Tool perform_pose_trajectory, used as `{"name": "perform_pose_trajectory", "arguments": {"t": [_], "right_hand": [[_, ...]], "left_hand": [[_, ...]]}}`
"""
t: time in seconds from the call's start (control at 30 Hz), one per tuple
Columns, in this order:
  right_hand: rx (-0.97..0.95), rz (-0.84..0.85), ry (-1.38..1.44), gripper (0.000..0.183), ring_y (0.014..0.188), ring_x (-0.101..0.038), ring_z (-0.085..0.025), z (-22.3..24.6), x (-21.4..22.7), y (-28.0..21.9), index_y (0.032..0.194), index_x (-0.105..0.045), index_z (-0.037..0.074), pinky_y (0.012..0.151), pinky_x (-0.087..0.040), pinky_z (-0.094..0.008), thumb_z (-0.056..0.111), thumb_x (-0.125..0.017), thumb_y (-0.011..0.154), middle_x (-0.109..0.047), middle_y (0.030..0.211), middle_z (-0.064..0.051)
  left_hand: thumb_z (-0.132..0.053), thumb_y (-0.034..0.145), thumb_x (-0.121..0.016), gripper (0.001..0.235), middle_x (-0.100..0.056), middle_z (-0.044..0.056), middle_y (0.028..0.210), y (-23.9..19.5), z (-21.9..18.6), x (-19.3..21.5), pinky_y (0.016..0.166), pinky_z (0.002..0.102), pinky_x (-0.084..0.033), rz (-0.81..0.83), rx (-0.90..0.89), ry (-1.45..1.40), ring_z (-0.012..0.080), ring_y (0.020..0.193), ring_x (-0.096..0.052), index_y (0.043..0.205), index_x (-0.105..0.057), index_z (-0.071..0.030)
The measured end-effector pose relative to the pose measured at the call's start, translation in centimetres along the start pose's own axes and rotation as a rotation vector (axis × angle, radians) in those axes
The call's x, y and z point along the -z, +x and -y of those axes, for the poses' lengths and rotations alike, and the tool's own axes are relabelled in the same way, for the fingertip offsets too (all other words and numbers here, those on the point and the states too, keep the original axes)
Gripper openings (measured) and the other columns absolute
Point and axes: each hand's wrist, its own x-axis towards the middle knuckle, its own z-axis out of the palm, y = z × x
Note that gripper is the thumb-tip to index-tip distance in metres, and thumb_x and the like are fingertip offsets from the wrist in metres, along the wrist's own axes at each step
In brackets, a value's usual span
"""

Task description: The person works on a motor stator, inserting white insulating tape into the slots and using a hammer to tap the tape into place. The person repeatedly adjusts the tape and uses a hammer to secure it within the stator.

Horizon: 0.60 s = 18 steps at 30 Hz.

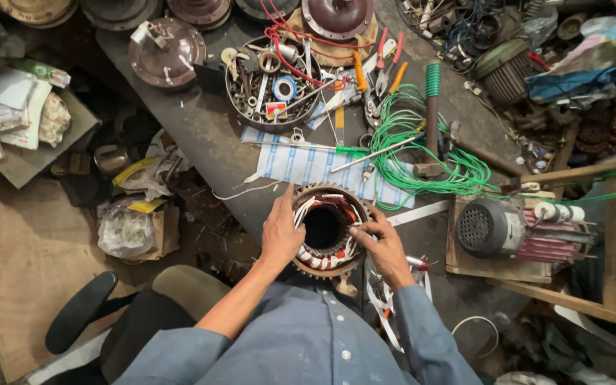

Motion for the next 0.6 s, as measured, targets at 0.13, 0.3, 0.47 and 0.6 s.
{"name": "perform_pose_trajectory", "arguments": {"t": [0.13,0.3,0.47,0.6], "right_hand": [[-0.055,0.026,0.077,0.02,0.133,-0.051,-0.025,0.0,-0.3,0.7,0.084,-0.076,-0.003,0.105,-0.042,-0.036,0.017,-0.076,0.086,-0.042,0.161,-0.008],[-0.118,-0.073,0.272,0.016,0.126,-0.056,-0.02,-0.2,-1.6,-0.5,0.09,-0.075,-0.002,0.102,-0.047,-0.033,0.014,-0.074,0.086,-0.045,0.156,-0.006],[-0.063,-0.221,0.36,0.02,0.134,-0.05,-0.023,-1.4,-4.1,-2.1,0.091,-0.075,-0.003,0.107,-0.043,-0.035,0.016,-0.074,0.089,-0.043,0.156,-0.009],[-0.128,-0.338,0.259,0.024,0.138,-0.047,-0.026,-1.6,-6.9,-3.2,0.095,-0.078,0.0,0.113,-0.039,-0.036,0.023,-0.075,0.09,-0.044,0.152,-0.012]], "left_hand": [[0.004,0.071,-0.068,0.087,-0.056,0.021,0.135,0.8,-0.5,0.2,0.096,0.049,-0.049,0.014,-0.004,0.015,0.0449,0.117,-0.058,0.152,-0.037,-0.002],[0.005,0.07,-0.067,0.084,-0.056,0.023,0.127,2.0,0.1,0.6,0.092,0.052,-0.05,0.059,-0.101,0.076,0.0467,0.11,-0.059,0.149,-0.039,0.001],[0.005,0.069,-0.065,0.085,-0.056,0.022,0.125,5.0,1.1,1.0,0.09,0.052,-0.051,0.168,-0.236,0.103,0.0465,0.109,-0.059,0.15,-0.039,-0.001],[-0.001,0.071,-0.07,0.09,-0.056,0.02,0.122,9.7,1.9,2.1,0.089,0.051,-0.05,0.457,-0.315,0.197,0.0449,0.109,-0.059,0.153,-0.035,-0.006]]}}
